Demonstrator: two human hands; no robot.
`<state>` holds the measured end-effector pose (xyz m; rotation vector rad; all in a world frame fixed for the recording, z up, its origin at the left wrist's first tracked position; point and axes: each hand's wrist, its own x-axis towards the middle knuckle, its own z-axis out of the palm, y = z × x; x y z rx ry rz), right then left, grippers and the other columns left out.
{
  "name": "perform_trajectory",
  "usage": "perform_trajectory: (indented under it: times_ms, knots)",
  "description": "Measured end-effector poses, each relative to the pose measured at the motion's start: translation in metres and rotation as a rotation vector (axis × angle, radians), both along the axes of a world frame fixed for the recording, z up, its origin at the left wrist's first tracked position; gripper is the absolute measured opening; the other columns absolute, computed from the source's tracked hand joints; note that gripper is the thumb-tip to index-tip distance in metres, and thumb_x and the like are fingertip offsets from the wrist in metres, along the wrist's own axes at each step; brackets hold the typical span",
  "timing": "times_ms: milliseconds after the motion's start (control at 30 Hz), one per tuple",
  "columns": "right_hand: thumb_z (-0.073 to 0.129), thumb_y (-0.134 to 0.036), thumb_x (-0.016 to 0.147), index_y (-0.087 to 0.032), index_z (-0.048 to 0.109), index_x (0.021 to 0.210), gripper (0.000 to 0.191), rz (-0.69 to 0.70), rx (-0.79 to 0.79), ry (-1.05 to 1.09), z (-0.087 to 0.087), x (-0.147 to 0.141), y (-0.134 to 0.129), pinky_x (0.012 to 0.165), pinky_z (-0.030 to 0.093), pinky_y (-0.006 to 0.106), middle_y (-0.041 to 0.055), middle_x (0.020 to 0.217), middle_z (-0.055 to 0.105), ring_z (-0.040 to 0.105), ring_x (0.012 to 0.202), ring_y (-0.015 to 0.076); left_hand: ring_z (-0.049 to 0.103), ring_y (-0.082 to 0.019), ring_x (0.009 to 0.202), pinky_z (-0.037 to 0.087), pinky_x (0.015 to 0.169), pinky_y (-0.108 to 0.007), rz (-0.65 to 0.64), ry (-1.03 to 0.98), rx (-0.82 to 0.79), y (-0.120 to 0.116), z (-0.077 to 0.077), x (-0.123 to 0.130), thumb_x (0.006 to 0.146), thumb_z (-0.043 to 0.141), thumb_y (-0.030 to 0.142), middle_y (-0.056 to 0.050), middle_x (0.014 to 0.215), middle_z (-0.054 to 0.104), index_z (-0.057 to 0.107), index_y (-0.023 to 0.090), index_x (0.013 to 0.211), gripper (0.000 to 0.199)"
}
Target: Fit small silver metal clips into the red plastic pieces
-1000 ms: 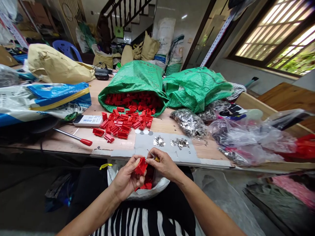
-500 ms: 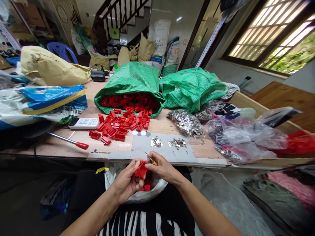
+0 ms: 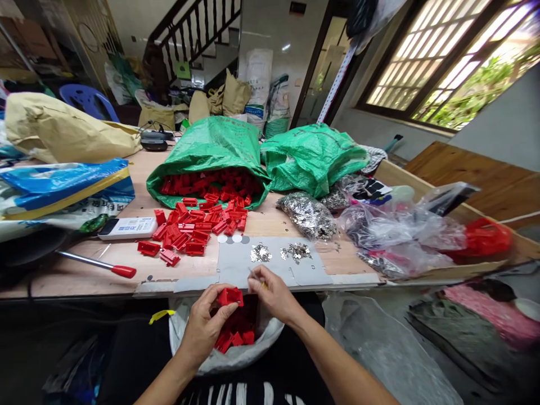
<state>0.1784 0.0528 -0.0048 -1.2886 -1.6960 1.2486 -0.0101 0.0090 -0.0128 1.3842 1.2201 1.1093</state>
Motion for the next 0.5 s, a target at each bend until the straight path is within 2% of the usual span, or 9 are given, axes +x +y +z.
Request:
perform_trajectory:
  times_ms: [133, 200, 300, 500]
  knots:
    - [0.042, -0.028, 0.091, -0.022, 0.055, 0.090, 0.014, -0.194, 0.251, -0.525, 0.011, 0.024, 0.035, 0.068, 0.036, 0.026, 0.0009, 0.081, 0.063, 0.056, 0.074, 0.0153, 0.064, -0.019, 0.082, 0.050, 0.077, -0.029, -0.007, -0.294, -0.228, -0.002, -0.001, 0.000, 0.078, 0.063, 0.039, -0.003, 0.089, 0.070, 0.061, 0.020, 0.103, 0.031]
    - [0.044, -0.024, 0.089, -0.021, 0.057, 0.093, 0.014, -0.201, 0.299, -0.694, 0.011, 0.030, 0.050, 0.070, 0.037, 0.026, 0.0030, 0.090, 0.064, 0.057, 0.082, 0.0164, 0.065, -0.018, 0.081, 0.051, 0.077, -0.028, 0.004, -0.387, -0.277, -0.002, 0.000, 0.001, 0.077, 0.064, 0.039, -0.003, 0.088, 0.071, 0.060, 0.020, 0.102, 0.032]
    - [0.047, -0.022, 0.088, -0.022, 0.059, 0.097, 0.015, -0.117, 0.325, -0.817, 0.007, 0.029, 0.062, 0.074, 0.037, 0.025, 0.0038, 0.099, 0.064, 0.057, 0.089, 0.0164, 0.066, -0.017, 0.081, 0.051, 0.079, -0.028, 0.022, -0.432, -0.302, -0.002, 0.000, 0.002, 0.076, 0.066, 0.039, -0.004, 0.091, 0.071, 0.061, 0.019, 0.101, 0.033]
    - [0.050, -0.026, 0.088, -0.025, 0.060, 0.095, 0.012, -0.022, 0.305, -0.909, 0.005, 0.023, 0.072, 0.070, 0.035, 0.025, 0.0016, 0.095, 0.063, 0.057, 0.087, 0.0159, 0.065, -0.016, 0.079, 0.050, 0.079, -0.028, 0.057, -0.435, -0.315, 0.000, -0.003, 0.000, 0.076, 0.066, 0.039, -0.003, 0.088, 0.070, 0.058, 0.019, 0.108, 0.039]
